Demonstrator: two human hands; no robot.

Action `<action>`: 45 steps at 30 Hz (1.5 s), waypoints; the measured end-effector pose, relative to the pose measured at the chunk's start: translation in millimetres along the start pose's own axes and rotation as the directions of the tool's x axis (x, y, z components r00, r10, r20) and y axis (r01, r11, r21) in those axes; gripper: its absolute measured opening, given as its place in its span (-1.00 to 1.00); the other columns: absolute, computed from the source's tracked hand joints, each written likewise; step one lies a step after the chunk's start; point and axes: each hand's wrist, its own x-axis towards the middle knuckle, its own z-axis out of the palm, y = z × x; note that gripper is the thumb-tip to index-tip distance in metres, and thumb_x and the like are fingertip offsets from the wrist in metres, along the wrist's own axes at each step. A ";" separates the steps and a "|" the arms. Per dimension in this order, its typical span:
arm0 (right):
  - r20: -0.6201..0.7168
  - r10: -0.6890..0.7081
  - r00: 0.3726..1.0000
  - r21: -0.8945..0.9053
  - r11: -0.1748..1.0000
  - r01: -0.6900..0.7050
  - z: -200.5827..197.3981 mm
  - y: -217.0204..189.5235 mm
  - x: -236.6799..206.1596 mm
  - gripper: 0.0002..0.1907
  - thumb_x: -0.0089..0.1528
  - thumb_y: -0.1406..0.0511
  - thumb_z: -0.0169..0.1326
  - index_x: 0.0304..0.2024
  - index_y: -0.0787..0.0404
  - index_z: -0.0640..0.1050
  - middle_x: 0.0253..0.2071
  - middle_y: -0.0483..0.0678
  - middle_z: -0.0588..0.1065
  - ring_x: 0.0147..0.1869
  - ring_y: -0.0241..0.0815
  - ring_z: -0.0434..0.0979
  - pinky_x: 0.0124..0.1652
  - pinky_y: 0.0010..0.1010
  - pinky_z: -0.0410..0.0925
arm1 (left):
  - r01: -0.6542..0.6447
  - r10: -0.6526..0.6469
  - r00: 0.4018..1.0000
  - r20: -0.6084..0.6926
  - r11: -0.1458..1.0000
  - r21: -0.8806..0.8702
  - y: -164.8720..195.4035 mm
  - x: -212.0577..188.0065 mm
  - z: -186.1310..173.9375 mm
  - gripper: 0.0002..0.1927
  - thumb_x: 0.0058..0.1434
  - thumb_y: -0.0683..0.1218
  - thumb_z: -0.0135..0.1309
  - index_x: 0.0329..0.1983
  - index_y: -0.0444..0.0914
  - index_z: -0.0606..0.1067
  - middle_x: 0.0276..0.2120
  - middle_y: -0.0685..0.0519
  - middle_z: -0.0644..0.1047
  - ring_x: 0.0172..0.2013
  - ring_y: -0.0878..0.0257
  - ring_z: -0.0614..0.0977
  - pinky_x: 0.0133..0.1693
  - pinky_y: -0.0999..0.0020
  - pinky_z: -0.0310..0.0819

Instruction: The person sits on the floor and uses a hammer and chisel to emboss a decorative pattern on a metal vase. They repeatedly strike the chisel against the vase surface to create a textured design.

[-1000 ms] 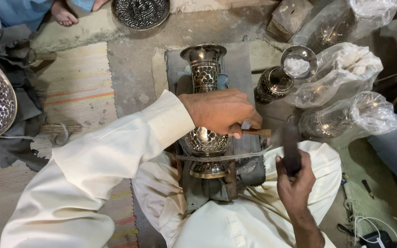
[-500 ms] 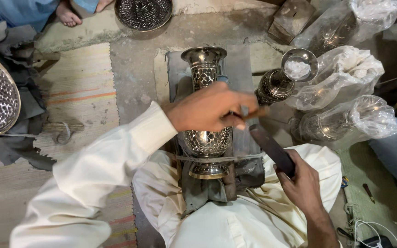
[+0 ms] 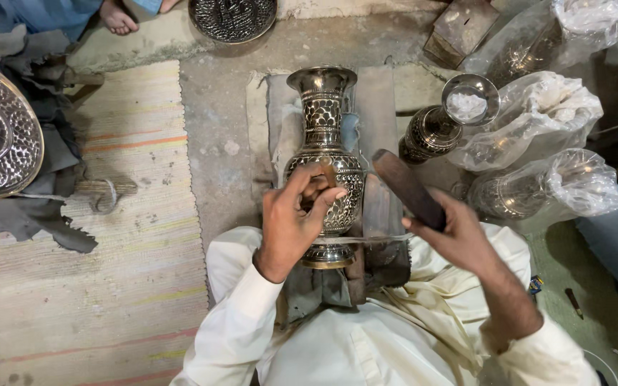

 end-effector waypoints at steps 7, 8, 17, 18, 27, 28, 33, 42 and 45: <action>-0.117 -0.575 0.810 -0.471 0.750 0.465 -45.1 -84.5 31.4 -0.67 0.07 0.33 0.34 -0.13 0.24 0.59 -0.38 0.04 0.53 -0.35 0.02 0.57 -0.34 -0.19 0.38 | -0.079 0.085 0.996 -0.037 0.987 0.139 4.5 -3.4 2.6 -0.69 0.25 -0.17 0.30 0.02 -0.26 0.50 -0.38 -0.04 0.64 -0.44 0.17 0.71 -0.39 0.33 0.55; -0.144 -0.584 0.799 -0.461 0.754 0.468 -48.2 -94.7 34.3 -0.68 0.11 0.32 0.34 -0.12 0.25 0.58 -0.35 0.03 0.53 -0.33 0.00 0.57 -0.32 -0.20 0.38 | -0.061 0.069 0.997 -0.047 0.986 0.157 4.8 -3.7 3.5 -0.69 0.24 -0.16 0.31 0.01 -0.26 0.50 -0.41 -0.04 0.64 -0.47 0.15 0.70 -0.41 0.31 0.54; 0.093 -0.721 0.687 -0.768 0.386 0.510 -77.8 -152.5 52.2 -0.67 0.00 0.39 0.32 -0.19 0.14 0.57 -0.32 -0.08 0.52 -0.12 -0.06 0.51 -0.06 -0.17 0.37 | -0.102 0.119 0.992 -0.049 0.958 0.266 4.3 -5.8 5.5 -0.73 0.30 -0.08 0.31 -0.08 -0.25 0.47 -0.48 -0.05 0.59 -0.49 0.02 0.68 -0.45 0.22 0.49; 0.129 -0.711 0.692 -0.767 0.370 0.523 -78.0 -154.7 54.8 -0.67 0.00 0.40 0.31 -0.19 0.14 0.57 -0.32 -0.10 0.53 -0.12 -0.08 0.52 -0.06 -0.17 0.38 | -0.080 0.095 0.994 -0.049 0.966 0.247 4.8 -5.9 5.7 -0.74 0.30 -0.09 0.29 -0.06 -0.25 0.48 -0.48 -0.05 0.59 -0.51 0.03 0.67 -0.47 0.23 0.49; 0.221 -0.656 0.721 -0.767 0.339 0.544 -88.8 -153.9 69.0 -0.73 0.05 0.42 0.26 -0.20 0.15 0.54 -0.36 -0.08 0.55 -0.30 -0.15 0.60 0.29 -0.15 0.34 | -0.095 0.112 0.991 -0.073 0.974 0.204 6.1 -3.9 8.8 -0.72 0.30 -0.10 0.27 0.00 -0.24 0.47 -0.46 -0.04 0.58 -0.49 0.03 0.67 -0.45 0.23 0.50; 0.237 -0.673 0.701 -0.790 0.287 0.542 -88.9 -153.3 69.8 -0.72 0.05 0.41 0.27 -0.19 0.15 0.54 -0.32 -0.06 0.56 -0.28 -0.15 0.61 0.26 -0.16 0.35 | -0.082 0.100 0.992 -0.073 0.972 0.222 5.6 -4.1 8.9 -0.72 0.30 -0.10 0.28 -0.02 -0.24 0.47 -0.47 -0.05 0.57 -0.50 0.02 0.67 -0.45 0.21 0.48; 0.118 -0.617 0.778 -0.717 0.489 0.497 -87.6 -153.3 72.6 -0.74 0.07 0.40 0.29 -0.20 0.20 0.54 -0.34 -0.02 0.54 -0.24 -0.11 0.59 0.10 -0.18 0.39 | -0.098 0.115 0.991 -0.072 0.974 0.204 2.7 -4.2 10.1 -0.71 0.30 -0.09 0.26 0.02 -0.24 0.49 -0.46 -0.03 0.59 -0.50 0.04 0.69 -0.45 0.23 0.50; 0.128 -0.665 0.736 -0.753 0.418 0.508 -88.9 -154.1 70.8 -0.70 0.03 0.38 0.33 -0.19 0.20 0.58 -0.32 -0.02 0.57 -0.20 -0.07 0.60 -0.12 -0.13 0.45 | -0.086 0.101 0.994 -0.050 0.966 0.245 2.9 -4.1 9.2 -0.70 0.33 -0.06 0.26 0.05 -0.21 0.49 -0.50 -0.04 0.58 -0.52 0.02 0.67 -0.47 0.21 0.48; 0.023 -0.525 0.851 -0.620 0.660 0.424 -89.6 -152.3 71.5 -0.67 0.13 0.31 0.31 -0.08 0.20 0.56 -0.30 -0.01 0.56 -0.25 -0.11 0.59 -0.20 -0.19 0.45 | -0.099 0.112 0.992 -0.049 0.971 0.216 4.2 -3.3 9.6 -0.67 0.33 -0.06 0.24 0.11 -0.21 0.49 -0.48 -0.04 0.59 -0.53 0.06 0.68 -0.48 0.23 0.49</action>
